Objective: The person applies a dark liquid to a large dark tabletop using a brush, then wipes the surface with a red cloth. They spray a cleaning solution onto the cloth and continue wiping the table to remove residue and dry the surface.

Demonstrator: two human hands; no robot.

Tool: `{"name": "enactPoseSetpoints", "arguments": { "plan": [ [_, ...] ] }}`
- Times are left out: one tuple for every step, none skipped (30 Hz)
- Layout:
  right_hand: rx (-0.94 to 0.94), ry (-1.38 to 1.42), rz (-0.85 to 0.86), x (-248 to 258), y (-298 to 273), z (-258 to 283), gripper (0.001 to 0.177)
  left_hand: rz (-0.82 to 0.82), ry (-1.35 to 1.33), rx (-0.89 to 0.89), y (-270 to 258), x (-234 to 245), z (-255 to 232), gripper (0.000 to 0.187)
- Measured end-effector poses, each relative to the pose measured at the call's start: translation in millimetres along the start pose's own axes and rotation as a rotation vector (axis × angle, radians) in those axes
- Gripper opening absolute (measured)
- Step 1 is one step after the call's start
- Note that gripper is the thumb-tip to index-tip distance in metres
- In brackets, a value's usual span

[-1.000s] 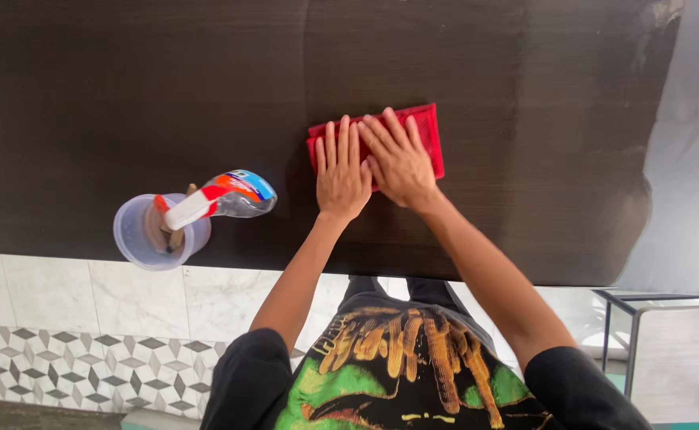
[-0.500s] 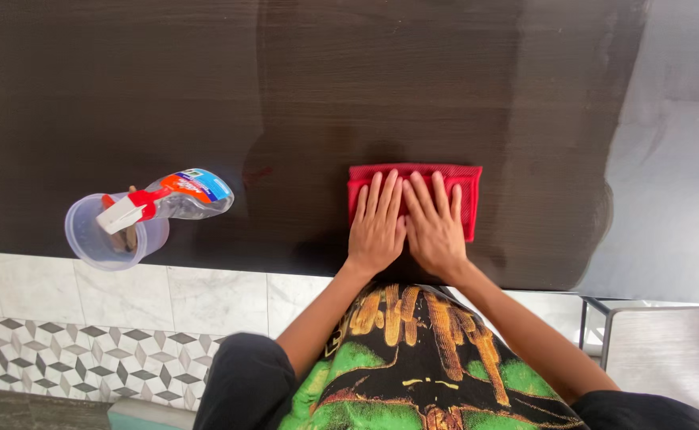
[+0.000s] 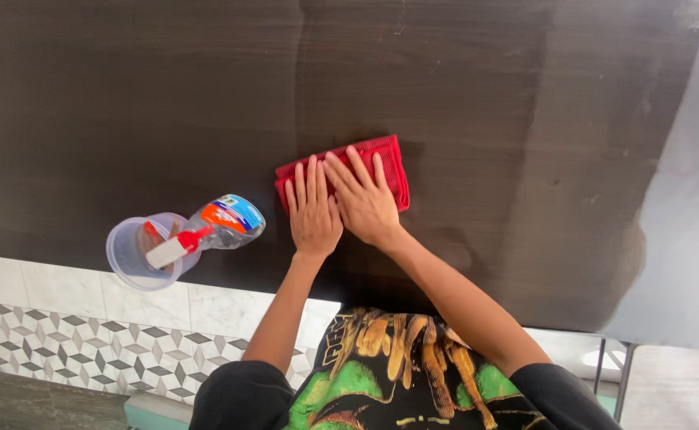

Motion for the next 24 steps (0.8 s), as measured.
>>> {"name": "enactPoseSetpoints", "arguments": {
  "plan": [
    [-0.026, 0.01, 0.0, 1.3, 11.7, -11.1, 0.063, 0.008, 0.024, -0.008, 17.9, -3.4, -3.2, 0.062],
    [-0.055, 0.022, -0.002, 2.6, 24.0, -23.0, 0.063, 0.017, 0.05, -0.019, 37.3, -6.1, -6.4, 0.062],
    [-0.053, 0.007, -0.027, 6.0, 36.7, -35.9, 0.062, 0.01, 0.062, -0.044, 57.4, -7.6, -10.7, 0.062],
    [-0.061, -0.015, -0.044, 11.7, 41.5, -52.4, 0.062, 0.009, 0.064, -0.075, 73.9, -11.8, -21.3, 0.062],
    [-0.068, -0.037, -0.061, 18.3, 41.8, -66.6, 0.061, 0.008, 0.065, -0.106, 85.9, -15.2, -33.6, 0.062],
    [-0.089, -0.051, -0.057, 25.0, 41.5, -82.6, 0.061, 0.021, 0.042, -0.125, 99.3, -19.1, -47.8, 0.062],
    [-0.11, -0.065, -0.054, 32.7, 38.8, -98.2, 0.061, 0.035, 0.02, -0.144, 110.4, -22.8, -64.2, 0.063],
    [-0.132, -0.077, -0.046, 40.4, 31.6, -110.7, 0.061, 0.052, -0.004, -0.161, 114.1, -25.7, -80.6, 0.063],
    [-0.161, -0.063, -0.045, 47.7, 20.5, -121.1, 0.06, 0.068, -0.022, -0.184, 113.1, -28.0, -96.7, 0.064],
    [-0.188, -0.047, -0.041, 54.4, 5.0, -129.0, 0.059, 0.086, -0.04, -0.203, 108.0, -31.0, -112.7, 0.065],
    [-0.216, -0.031, -0.038, 59.6, -11.4, -135.2, 0.058, 0.103, -0.059, -0.222, 101.9, -34.0, -127.3, 0.065],
    [-0.229, -0.021, -0.046, 63.8, -27.9, -137.4, 0.058, 0.094, -0.092, -0.253, 93.7, -34.7, -140.7, 0.065],
    [-0.243, -0.011, -0.055, 66.3, -46.4, -135.3, 0.058, 0.084, -0.125, -0.283, 81.3, -34.6, -152.0, 0.065],
    [-0.258, 0.005, -0.066, 66.0, -64.6, -129.1, 0.057, 0.076, -0.152, -0.313, 66.0, -33.6, -158.2, 0.065],
    [-0.277, 0.009, -0.054, 64.7, -83.0, -121.5, 0.057, 0.109, -0.185, -0.316, 49.8, -34.1, -161.4, 0.064],
    [-0.293, 0.017, -0.042, 62.3, -98.6, -110.8, 0.058, 0.143, -0.214, -0.316, 31.3, -32.8, -161.6, 0.064],
    [-0.307, 0.022, -0.021, 58.8, -111.6, -98.0, 0.06, 0.176, -0.243, -0.315, 11.9, -30.3, -159.4, 0.064],
    [-0.318, 0.022, -0.005, 55.8, -121.2, -87.2, 0.062, 0.162, -0.267, -0.308, -4.8, -24.8, -153.5, 0.063],
    [-0.303, -0.006, 0.027, 50.5, -126.2, -73.0, 0.062, 0.147, -0.29, -0.302, -19.6, -19.1, -145.2, 0.061],
    [-0.284, -0.031, 0.061, 43.2, -126.7, -58.1, 0.062, 0.15, -0.276, -0.279, -31.1, -15.8, -135.4, 0.061],
    [-0.266, -0.056, 0.094, 37.0, -124.2, -47.0, 0.063, 0.152, -0.262, -0.256, -39.9, -12.5, -124.3, 0.06],
    [-0.234, -0.041, 0.096, 31.7, -118.1, -36.7, 0.063, 0.154, -0.243, -0.231, -43.6, -10.2, -110.2, 0.059],
    [-0.203, -0.027, 0.097, 26.9, -110.0, -27.0, 0.064, 0.146, -0.224, -0.211, -43.0, -8.1, -95.8, 0.059],
    [-0.168, -0.012, 0.098, 22.4, -98.8, -19.1, 0.065, 0.137, -0.205, -0.191, -40.2, -5.6, -81.0, 0.06]
  ]
}}
Point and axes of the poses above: each hand's wrist, its own y-axis towards the middle knuckle, its own x-axis out of the back of the hand, z = x × y, the point moved 6 cm from there along y, towards the middle knuckle, and after that the axes turned 11 degrees about x, right-handed, at the moved point
